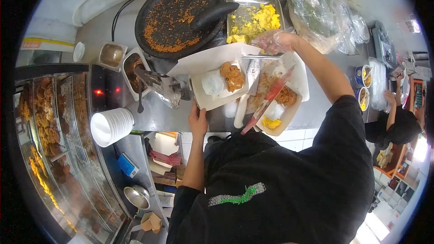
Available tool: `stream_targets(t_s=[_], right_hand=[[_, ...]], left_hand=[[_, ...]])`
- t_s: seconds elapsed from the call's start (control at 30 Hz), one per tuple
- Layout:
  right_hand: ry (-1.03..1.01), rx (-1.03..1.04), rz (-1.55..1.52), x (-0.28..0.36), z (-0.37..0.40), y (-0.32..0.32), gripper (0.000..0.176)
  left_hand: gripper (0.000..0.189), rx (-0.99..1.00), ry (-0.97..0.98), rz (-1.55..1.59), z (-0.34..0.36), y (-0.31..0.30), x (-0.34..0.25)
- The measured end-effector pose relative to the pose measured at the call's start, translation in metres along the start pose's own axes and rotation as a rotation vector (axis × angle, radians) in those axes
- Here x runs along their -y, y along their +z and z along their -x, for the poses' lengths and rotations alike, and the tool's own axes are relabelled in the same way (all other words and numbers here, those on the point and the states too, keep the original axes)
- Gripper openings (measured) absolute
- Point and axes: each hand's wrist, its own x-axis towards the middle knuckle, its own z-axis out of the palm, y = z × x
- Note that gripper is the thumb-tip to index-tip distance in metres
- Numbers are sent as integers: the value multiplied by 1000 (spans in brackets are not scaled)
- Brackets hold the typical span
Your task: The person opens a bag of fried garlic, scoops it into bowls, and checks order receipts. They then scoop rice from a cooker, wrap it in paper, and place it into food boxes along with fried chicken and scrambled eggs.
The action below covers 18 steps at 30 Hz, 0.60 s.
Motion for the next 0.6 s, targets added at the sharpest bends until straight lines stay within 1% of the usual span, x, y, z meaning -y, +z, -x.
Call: stream_targets(t_s=[0.07, 0.13, 0.17, 0.2, 0.23, 0.27, 0.3, 0.33, 0.4, 0.43, 0.47, 0.57, 0.6], right_hand=[[-26, 13, 120, 1, 2, -4, 39], [-276, -94, 424, -3, -3, -5, 40], [-406, -147, 569, -8, -9, -8, 41], [-447, -277, 1240, -4, -21, -23, 37], [-359, -310, 1423, 3, -20, -7, 32], [-259, -344, 1602, 18, -14, 28, 28], [-146, -374, 1780, 25, -12, 47, 24], [-113, -452, 1578, 19, -22, 59, 25], [-79, -401, 1598, 8, -18, 74, 26], [-71, -386, 1615, 14, -11, 87, 27], [-139, -365, 1616, 5, -13, 80, 29], [-25, -31, 1841, 12, 4, 85, 32], [-112, -57, 1754, 11, 6, 79, 33]], left_hand=[[54, -4, -12, 45, 7, -3, -1], [53, 17, -10, 66, 17, -6, -10], [52, -13, -40, 68, 21, -8, -12], [52, -39, -71, 68, 26, -10, -13], [51, -63, -105, 65, 28, -11, -15], [49, -91, -105, 117, 31, -7, -28], [48, -76, -84, 105, 27, -8, -25], [47, -65, -70, 95, 25, -11, -24], [44, -51, -73, 124, 31, -14, -22], [44, -33, -78, 116, 30, -15, -19], [43, -16, -76, 109, 26, -18, -14], [44, 37, -113, 107, 25, -28, -9], [44, 56, -125, 112, 22, -29, -8]])
